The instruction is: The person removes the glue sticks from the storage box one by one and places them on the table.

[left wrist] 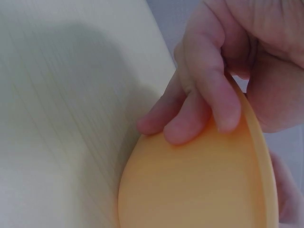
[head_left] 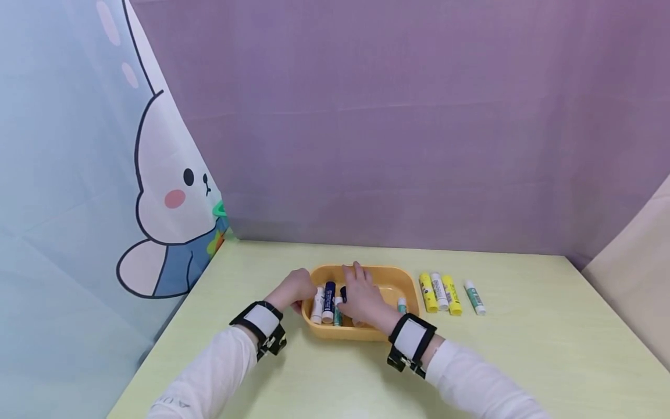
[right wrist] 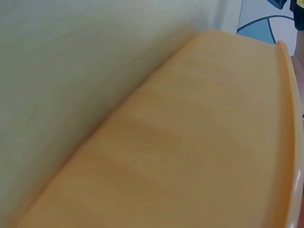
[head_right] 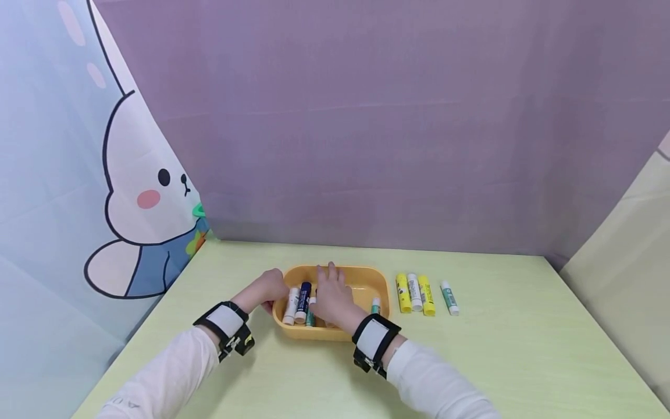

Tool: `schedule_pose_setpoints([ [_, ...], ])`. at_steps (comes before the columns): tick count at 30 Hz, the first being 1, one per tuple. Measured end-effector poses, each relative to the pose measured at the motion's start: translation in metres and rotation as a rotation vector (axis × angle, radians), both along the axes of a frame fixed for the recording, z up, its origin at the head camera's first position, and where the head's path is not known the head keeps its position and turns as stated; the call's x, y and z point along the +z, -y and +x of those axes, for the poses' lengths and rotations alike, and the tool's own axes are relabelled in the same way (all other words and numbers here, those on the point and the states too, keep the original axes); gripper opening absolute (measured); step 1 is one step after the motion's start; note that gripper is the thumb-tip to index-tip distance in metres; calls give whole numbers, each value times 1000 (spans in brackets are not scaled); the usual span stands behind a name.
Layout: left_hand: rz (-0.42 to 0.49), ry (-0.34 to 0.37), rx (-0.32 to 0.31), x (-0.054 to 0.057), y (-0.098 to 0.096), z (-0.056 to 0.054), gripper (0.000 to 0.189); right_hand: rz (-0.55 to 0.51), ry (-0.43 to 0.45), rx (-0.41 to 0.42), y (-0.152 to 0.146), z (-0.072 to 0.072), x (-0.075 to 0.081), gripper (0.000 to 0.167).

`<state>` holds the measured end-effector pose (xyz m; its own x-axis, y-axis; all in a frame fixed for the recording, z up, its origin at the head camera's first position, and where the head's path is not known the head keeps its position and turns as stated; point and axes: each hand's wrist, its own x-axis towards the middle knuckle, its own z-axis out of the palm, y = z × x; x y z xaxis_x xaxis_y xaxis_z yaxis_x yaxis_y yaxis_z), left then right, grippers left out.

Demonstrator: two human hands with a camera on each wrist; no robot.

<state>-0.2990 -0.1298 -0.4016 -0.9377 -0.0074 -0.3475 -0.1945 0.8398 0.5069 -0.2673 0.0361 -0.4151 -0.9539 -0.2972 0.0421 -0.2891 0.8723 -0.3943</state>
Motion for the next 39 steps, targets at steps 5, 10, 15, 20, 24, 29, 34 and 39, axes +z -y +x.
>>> schedule_pose_setpoints([
  [5,1,-2,0,0,0,-1,24,-2,-26,26,0,5,-3,80],
  [10,-3,-11,-12,0,1,-1,21,30,-25,42,1,8,-5,78],
  [15,-5,-9,-13,-1,1,-2,21,58,-6,44,3,6,-10,73],
  [20,-6,-5,-9,-1,1,-2,22,59,29,53,4,2,-11,70],
  [24,-1,-3,-6,-1,1,-1,23,37,73,50,3,-3,-12,59],
  [29,2,-6,-10,0,1,1,24,19,156,-1,3,-10,-16,44],
  [34,-1,-10,-14,0,0,0,25,5,209,-28,3,-14,-19,31],
  [39,-5,-9,-12,0,0,0,25,-14,244,-31,4,-15,-20,18],
])
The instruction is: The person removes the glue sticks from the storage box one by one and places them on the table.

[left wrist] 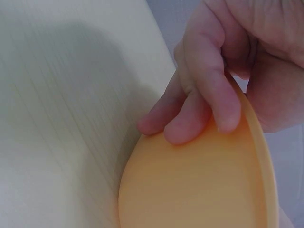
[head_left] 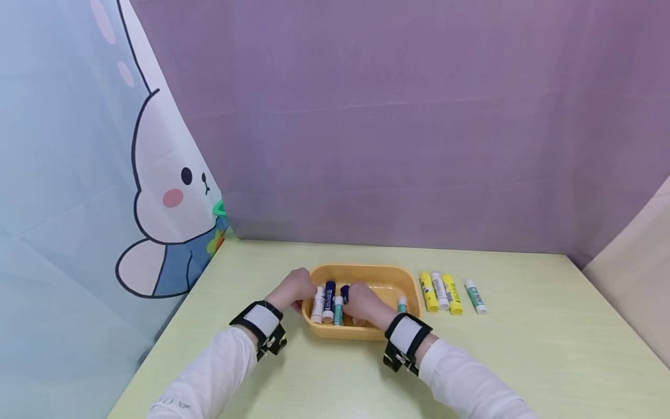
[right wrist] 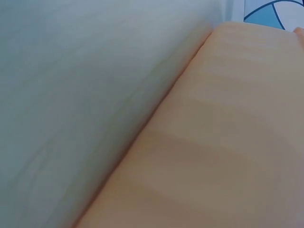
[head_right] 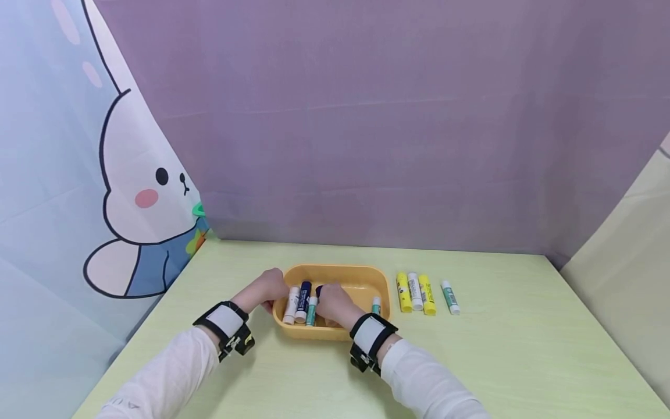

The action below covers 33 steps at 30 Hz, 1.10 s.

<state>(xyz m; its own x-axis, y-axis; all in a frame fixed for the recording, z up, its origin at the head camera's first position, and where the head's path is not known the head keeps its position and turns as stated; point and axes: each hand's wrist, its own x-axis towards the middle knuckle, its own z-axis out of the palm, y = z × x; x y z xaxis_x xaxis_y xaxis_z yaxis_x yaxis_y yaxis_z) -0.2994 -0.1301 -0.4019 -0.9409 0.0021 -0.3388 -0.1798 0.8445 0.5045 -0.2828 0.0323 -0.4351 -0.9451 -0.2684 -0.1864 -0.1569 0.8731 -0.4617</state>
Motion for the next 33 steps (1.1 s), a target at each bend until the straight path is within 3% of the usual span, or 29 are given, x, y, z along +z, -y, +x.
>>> schedule_pose_setpoints([
  [11,-23,1,-11,-1,-1,-1,21,-10,26,-26,-1,2,2,26],
  [18,-17,4,-11,-1,-1,-1,22,-15,26,26,-5,2,4,14],
  [21,-19,4,-14,-1,-1,-1,22,-29,45,42,-9,2,7,17],
  [30,-2,6,-16,-3,1,-3,23,-54,19,69,-21,3,30,15],
  [33,-5,6,-16,-4,1,-4,24,-75,49,56,-23,5,40,14],
])
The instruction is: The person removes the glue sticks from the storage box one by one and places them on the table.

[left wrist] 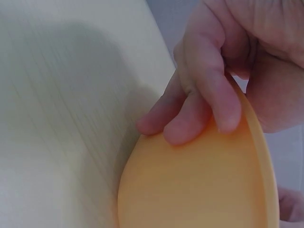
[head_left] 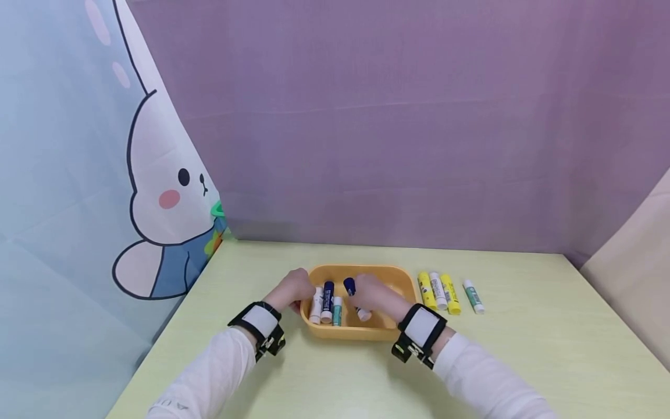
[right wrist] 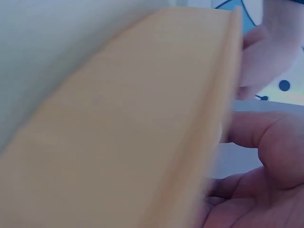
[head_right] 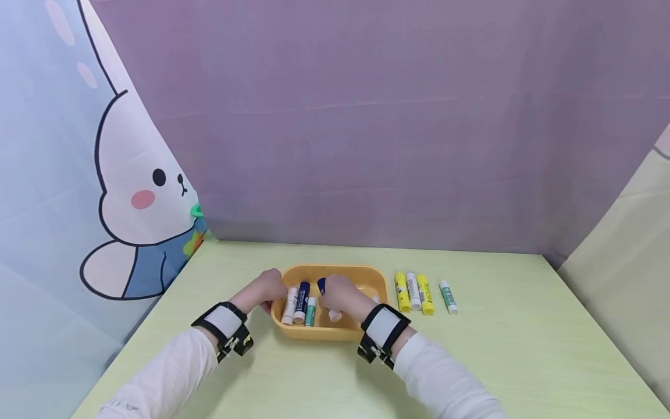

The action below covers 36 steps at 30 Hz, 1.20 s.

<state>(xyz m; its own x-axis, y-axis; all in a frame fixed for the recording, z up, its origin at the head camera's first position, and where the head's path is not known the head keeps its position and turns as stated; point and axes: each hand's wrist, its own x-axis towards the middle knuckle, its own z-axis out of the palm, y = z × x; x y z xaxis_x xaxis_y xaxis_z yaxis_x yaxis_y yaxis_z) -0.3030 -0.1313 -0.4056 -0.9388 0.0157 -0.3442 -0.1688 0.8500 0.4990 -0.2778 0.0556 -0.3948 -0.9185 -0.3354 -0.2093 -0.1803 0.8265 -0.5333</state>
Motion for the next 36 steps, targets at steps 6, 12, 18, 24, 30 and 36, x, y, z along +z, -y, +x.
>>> schedule_pose_setpoints([
  [6,-12,-1,2,-1,0,-2,24,-27,27,-19,-4,3,26,12],
  [12,-7,5,-1,-2,-2,-3,25,-38,-18,-16,-17,3,52,29],
  [18,4,-4,-3,-1,-3,-2,24,-54,-58,-16,-40,0,78,46],
  [24,2,-8,2,2,-4,0,24,-1,-121,-29,-72,-4,97,45],
  [30,7,-7,0,1,-3,-2,25,30,-137,-75,-104,-6,105,49],
  [36,15,-9,4,4,-3,0,25,52,-147,-131,-136,-5,107,51],
])
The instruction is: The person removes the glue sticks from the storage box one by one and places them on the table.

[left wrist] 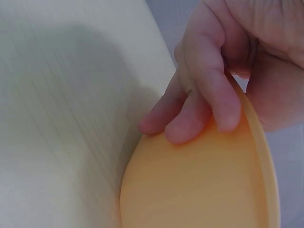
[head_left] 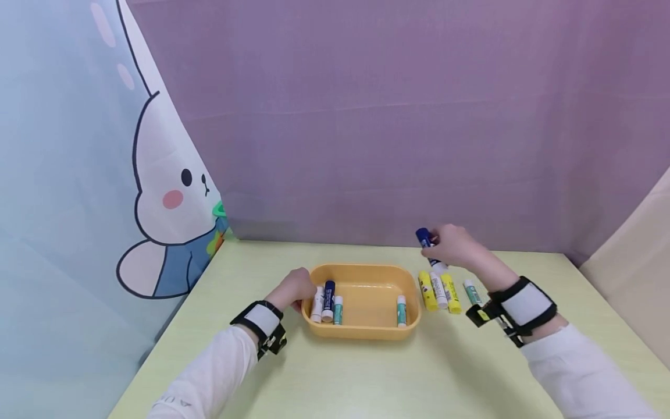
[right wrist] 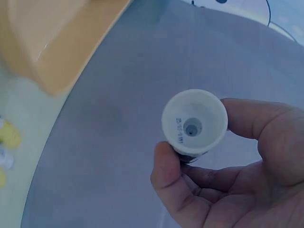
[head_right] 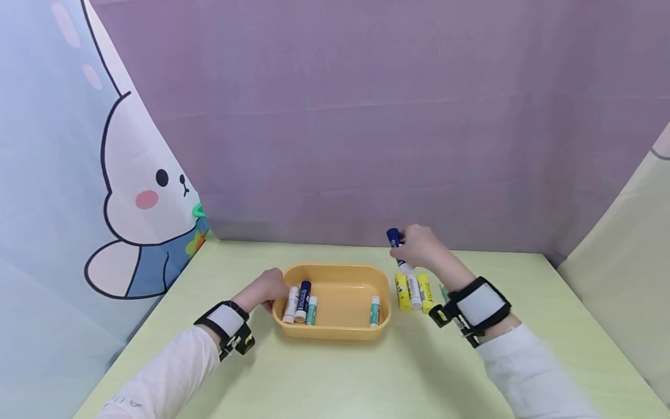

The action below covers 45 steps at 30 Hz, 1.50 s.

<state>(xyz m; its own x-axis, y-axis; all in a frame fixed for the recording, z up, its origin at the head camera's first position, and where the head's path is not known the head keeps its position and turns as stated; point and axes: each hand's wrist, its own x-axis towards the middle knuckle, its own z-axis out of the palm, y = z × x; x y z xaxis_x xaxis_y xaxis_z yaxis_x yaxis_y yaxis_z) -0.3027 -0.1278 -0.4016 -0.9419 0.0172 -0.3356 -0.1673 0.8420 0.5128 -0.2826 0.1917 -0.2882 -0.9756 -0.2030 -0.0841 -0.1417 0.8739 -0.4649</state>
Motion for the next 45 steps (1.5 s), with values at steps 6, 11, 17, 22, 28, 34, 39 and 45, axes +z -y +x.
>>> schedule_pose_setpoints([
  [6,-5,1,3,1,-1,2,24,12,2,-51,-37,-1,-8,58],
  [11,-13,1,3,2,-1,3,23,8,27,-110,-64,0,-17,62],
  [17,-16,-11,-5,2,1,3,23,-17,61,-154,-88,-2,-34,61],
  [22,-5,-19,-5,0,1,3,20,-30,78,-178,-103,-5,-51,57],
  [28,4,-16,-3,-2,1,2,20,-22,104,-218,-115,-6,-71,59],
  [34,13,-18,-5,-2,2,2,21,-24,137,-241,-120,-7,-91,53],
  [39,2,-21,-5,0,0,4,21,-23,151,-261,-124,-9,-109,43],
  [45,-7,-24,-6,1,0,5,19,-31,149,-272,-125,-11,-129,32],
])
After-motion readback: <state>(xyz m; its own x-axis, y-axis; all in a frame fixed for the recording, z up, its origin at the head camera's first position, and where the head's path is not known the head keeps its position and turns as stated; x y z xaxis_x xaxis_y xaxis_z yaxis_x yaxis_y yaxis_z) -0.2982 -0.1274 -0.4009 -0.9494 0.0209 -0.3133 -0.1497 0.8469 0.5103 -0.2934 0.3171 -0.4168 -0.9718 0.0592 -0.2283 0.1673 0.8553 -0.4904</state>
